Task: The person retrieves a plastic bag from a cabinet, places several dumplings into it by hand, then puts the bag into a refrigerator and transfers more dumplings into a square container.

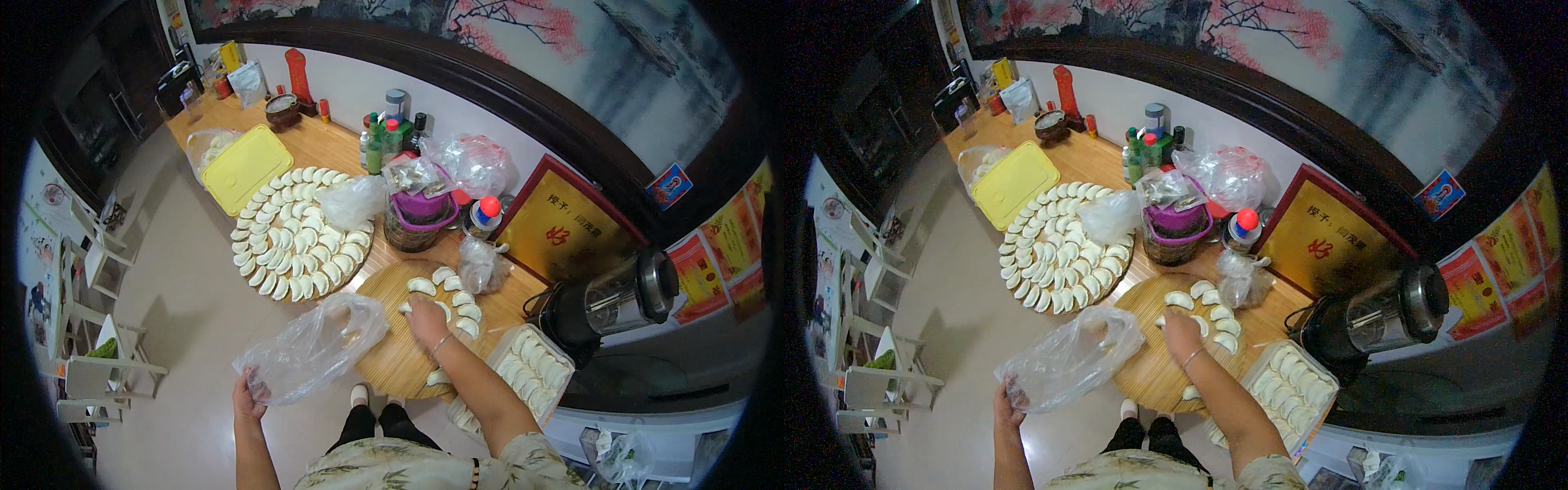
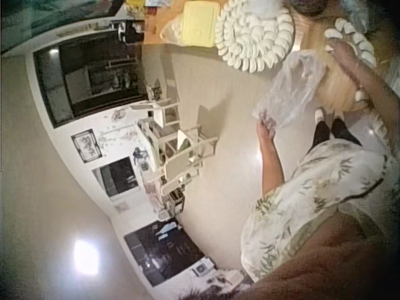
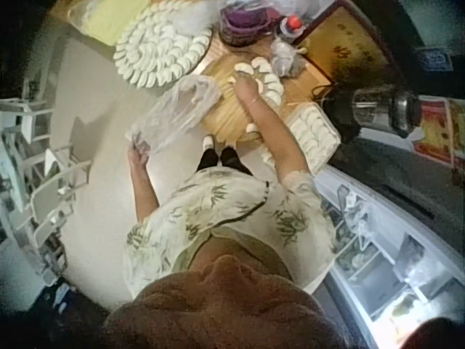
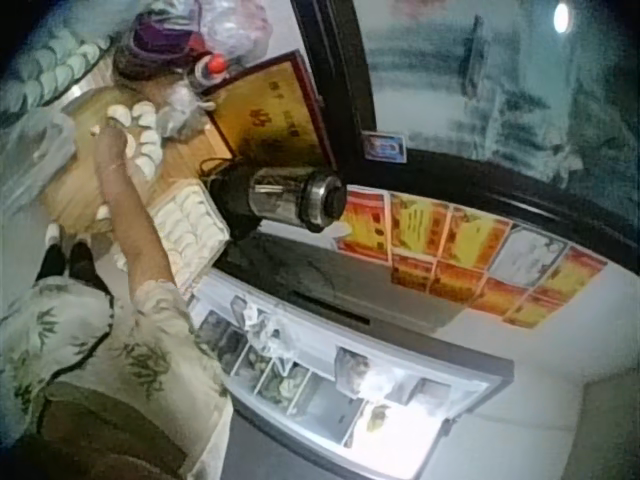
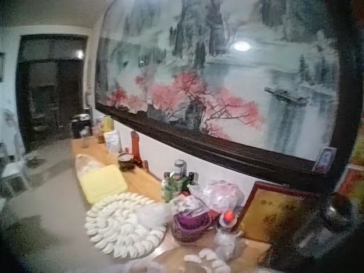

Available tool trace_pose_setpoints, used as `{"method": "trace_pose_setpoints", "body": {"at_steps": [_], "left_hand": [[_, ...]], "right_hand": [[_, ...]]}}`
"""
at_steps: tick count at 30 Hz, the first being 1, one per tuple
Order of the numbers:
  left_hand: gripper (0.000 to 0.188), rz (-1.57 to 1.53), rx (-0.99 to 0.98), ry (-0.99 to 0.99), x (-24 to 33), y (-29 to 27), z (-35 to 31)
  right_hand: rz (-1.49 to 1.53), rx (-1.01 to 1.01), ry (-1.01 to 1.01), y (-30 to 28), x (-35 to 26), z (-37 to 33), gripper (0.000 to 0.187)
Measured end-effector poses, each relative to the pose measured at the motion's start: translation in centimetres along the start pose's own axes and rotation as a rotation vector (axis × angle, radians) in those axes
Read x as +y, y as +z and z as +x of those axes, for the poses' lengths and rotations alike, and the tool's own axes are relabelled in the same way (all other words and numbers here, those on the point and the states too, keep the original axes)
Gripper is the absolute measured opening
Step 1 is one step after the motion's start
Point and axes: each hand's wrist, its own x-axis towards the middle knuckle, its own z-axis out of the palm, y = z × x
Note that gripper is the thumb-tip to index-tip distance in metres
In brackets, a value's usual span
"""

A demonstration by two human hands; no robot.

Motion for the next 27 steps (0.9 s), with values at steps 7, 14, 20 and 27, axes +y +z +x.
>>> {"method": "trace_pose_setpoints", "body": {"at_steps": [7, 14, 20, 27], "left_hand": [[0.022, -0.067, 0.026, -0.022, -0.1, -0.8, -0.1], [0.023, -0.036, -0.005, -0.035, -0.5, 1.1, 0.8], [0.023, -0.029, -0.017, -0.02, -0.6, 1.5, 1.7], [0.023, 0.002, 0.014, -0.008, -0.9, 0.5, 0.4]], "right_hand": [[0.002, -0.172, 0.001, -3.9, 4.5, -2.8, 0.024], [-0.22, -0.528, -0.104, -1.9, 7.0, -9.5, 0.028], [-0.015, -0.397, -0.013, -2.4, 5.9, -9.2, 0.037], [0.163, -0.03, 0.051, -8.4, 2.6, 3.2, 0.027]]}}
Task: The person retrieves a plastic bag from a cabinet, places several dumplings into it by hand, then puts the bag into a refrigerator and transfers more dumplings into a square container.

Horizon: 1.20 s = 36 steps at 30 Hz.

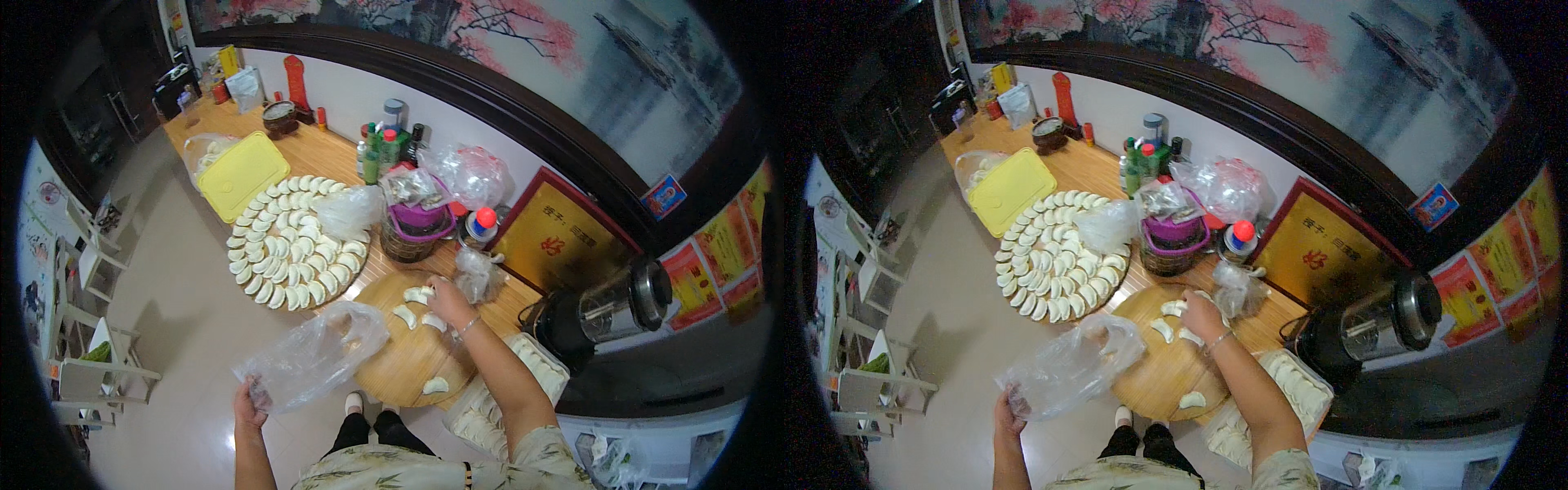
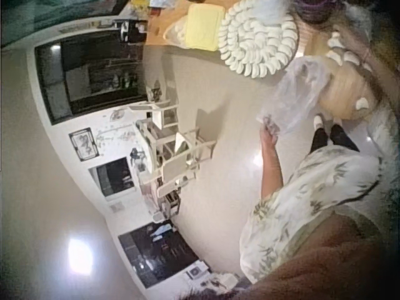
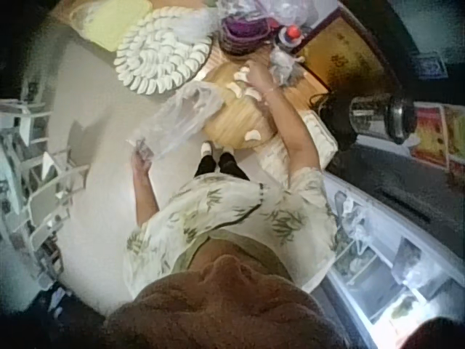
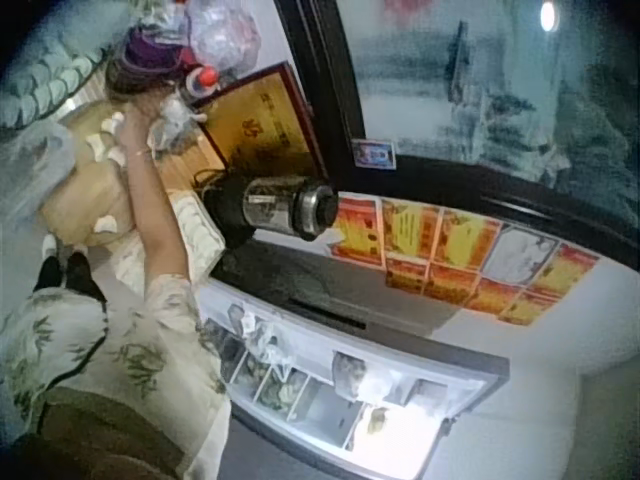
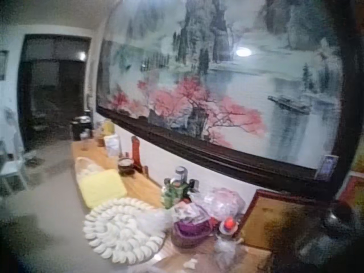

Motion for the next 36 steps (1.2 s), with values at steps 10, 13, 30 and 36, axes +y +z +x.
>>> {"method": "trace_pose_setpoints", "body": {"at_steps": [10, 13, 30, 36], "left_hand": [[0.017, 0.049, 0.161, 0.033, -0.2, 1.4, -2.5], [0.017, -0.002, 0.017, 0.0, 0.4, 0.5, -2.0], [0.021, 0.058, -0.008, 0.047, 1.6, -1.1, 0.3], [0.017, 0.065, -0.022, 0.036, 2.3, -0.2, -2.2]], "right_hand": [[-0.027, -0.025, -0.121, 7.6, 3.3, 9.4, 0.028], [-0.055, 0.031, -0.14, 4.7, 2.1, 6.7, 0.023], [-0.34, -0.391, -0.356, 8.1, 2.5, -14.4, 0.015], [0.054, -0.154, -0.034, 2.8, -3.0, -5.0, 0.028]]}}
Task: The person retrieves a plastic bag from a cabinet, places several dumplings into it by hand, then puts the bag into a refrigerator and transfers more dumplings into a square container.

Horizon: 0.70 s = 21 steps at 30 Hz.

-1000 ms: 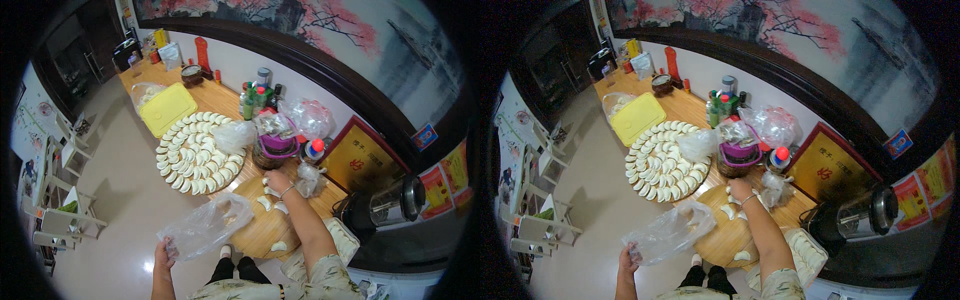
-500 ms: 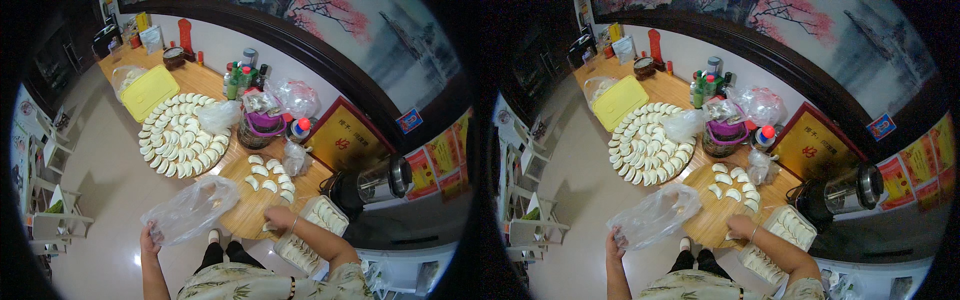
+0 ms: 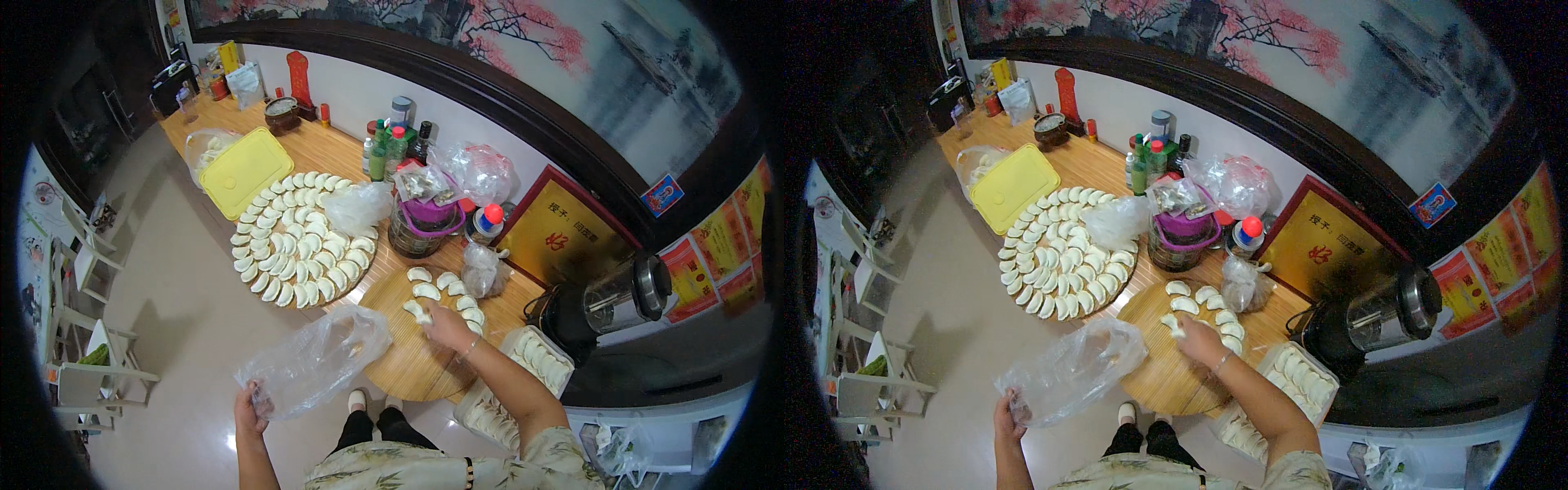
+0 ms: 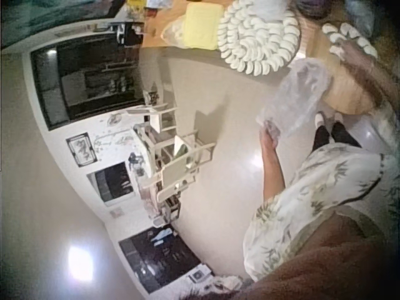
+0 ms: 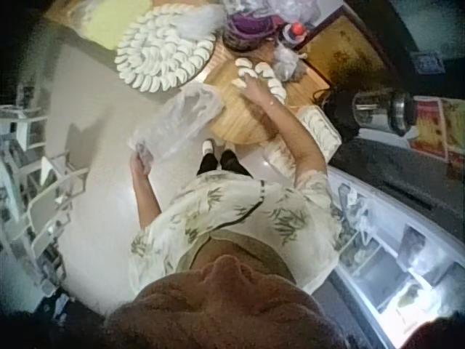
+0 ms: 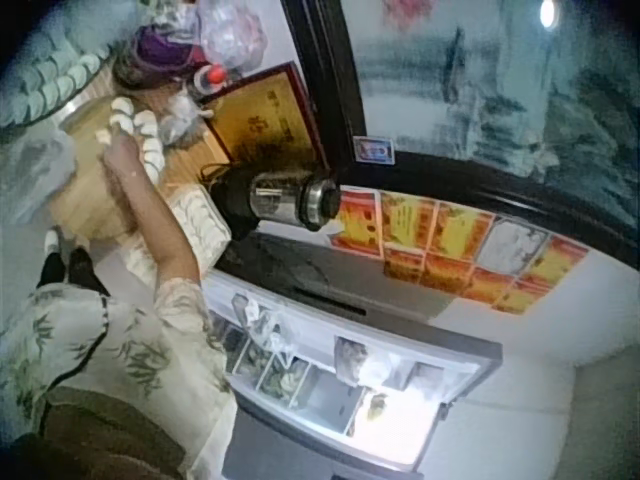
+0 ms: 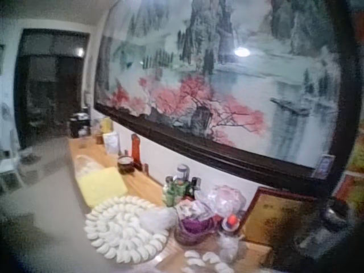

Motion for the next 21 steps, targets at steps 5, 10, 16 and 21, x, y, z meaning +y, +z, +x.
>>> {"method": "trace_pose_setpoints", "body": {"at_steps": [5, 10, 16, 21], "left_hand": [[0.016, 0.148, 0.056, -0.001, 0.7, 3.3, -2.9], [0.02, 0.258, 0.008, -0.045, 0.6, 2.6, -2.3], [0.045, 0.153, -0.299, -0.304, 1.1, 2.6, -1.3], [0.055, 0.291, -0.507, -0.427, -0.7, 9.4, 0.5]], "right_hand": [[-0.226, 0.072, -0.183, 2.7, -1.8, 8.9, 0.023], [-0.357, 0.277, -0.227, 6.1, -1.3, 12.0, 0.018], [-0.183, -0.087, -0.504, 5.7, -4.3, 1.7, 0.024], [0.02, -0.223, -0.301, 6.8, -7.5, -8.6, 0.035]]}}
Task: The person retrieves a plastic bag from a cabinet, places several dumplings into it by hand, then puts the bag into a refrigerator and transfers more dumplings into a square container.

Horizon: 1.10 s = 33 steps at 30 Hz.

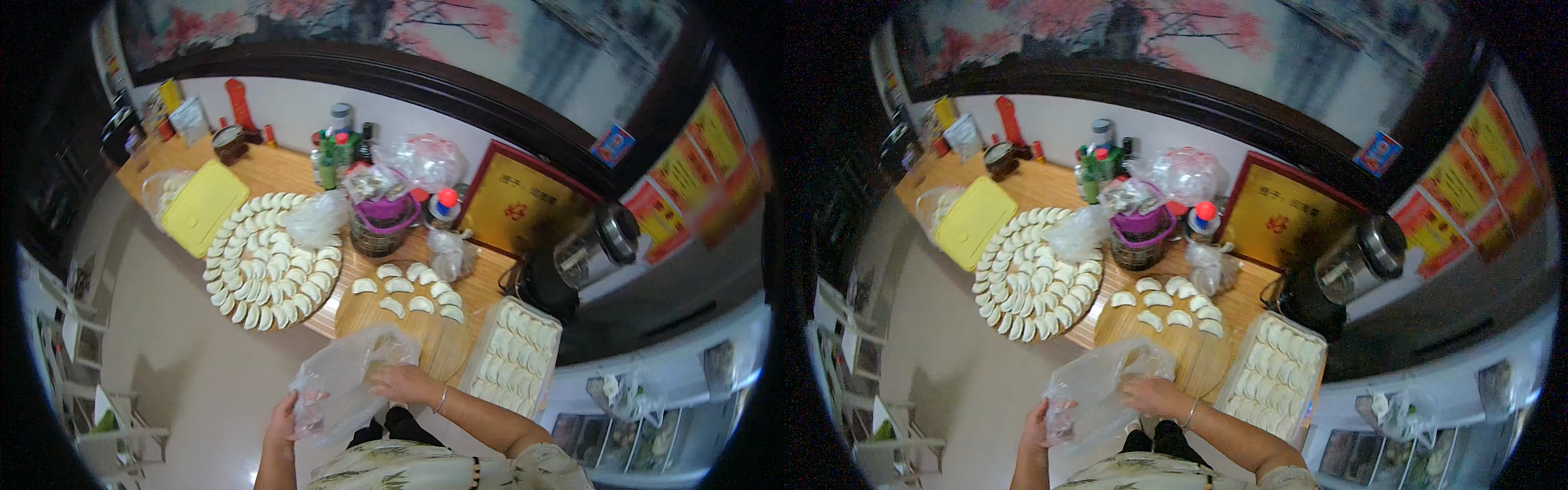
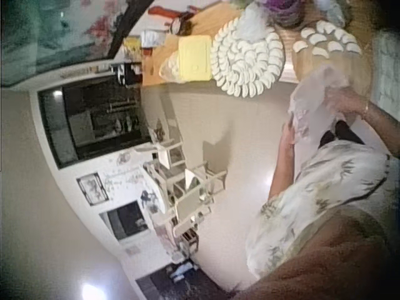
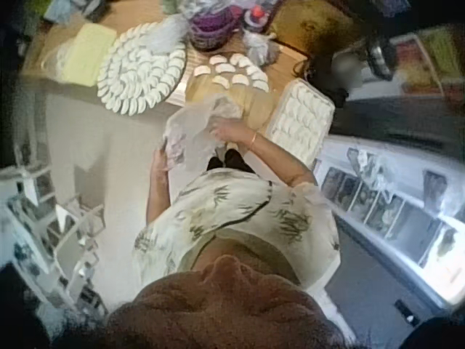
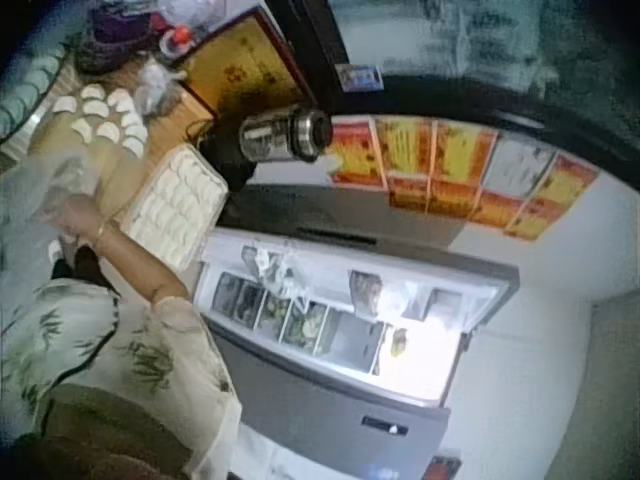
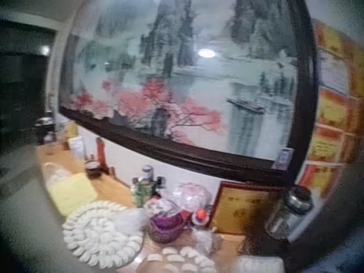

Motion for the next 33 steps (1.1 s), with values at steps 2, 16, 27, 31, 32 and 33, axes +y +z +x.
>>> {"method": "trace_pose_setpoints", "body": {"at_steps": [2, 16, 27, 31, 32, 33], "left_hand": [[0.056, -0.076, -0.115, -0.058, 0.2, 2.0, 3.4], [0.051, 0.131, 0.1, 0.336, 0.4, -1.9, 21.3], [0.048, 0.923, 0.215, 1.138, -1.9, 20.7, 17.7], [0.046, 0.851, -0.238, 1.088, -11.6, 32.1, 17.5], [0.047, 0.915, -0.308, 0.955, -14.9, 36.1, 16.2], [0.05, 1.097, -0.449, 1.107, -17.8, 40.2, 14.1]], "right_hand": [[-0.004, 0.028, 0.344, -0.5, -0.4, -2.2, 0.037], [-0.147, 0.788, 0.433, 2.1, 1.6, -10.8, 0.032], [0.1, 1.653, 0.828, 4.9, 2.9, -38.8, 0.023], [0.269, 1.834, 0.935, 7.9, 3.3, -47.1, 0.023], [0.311, 1.862, 0.977, 8.8, 3.2, -49.1, 0.023], [0.333, 1.881, 1.013, 9.8, 3.4, -51.0, 0.023]]}}
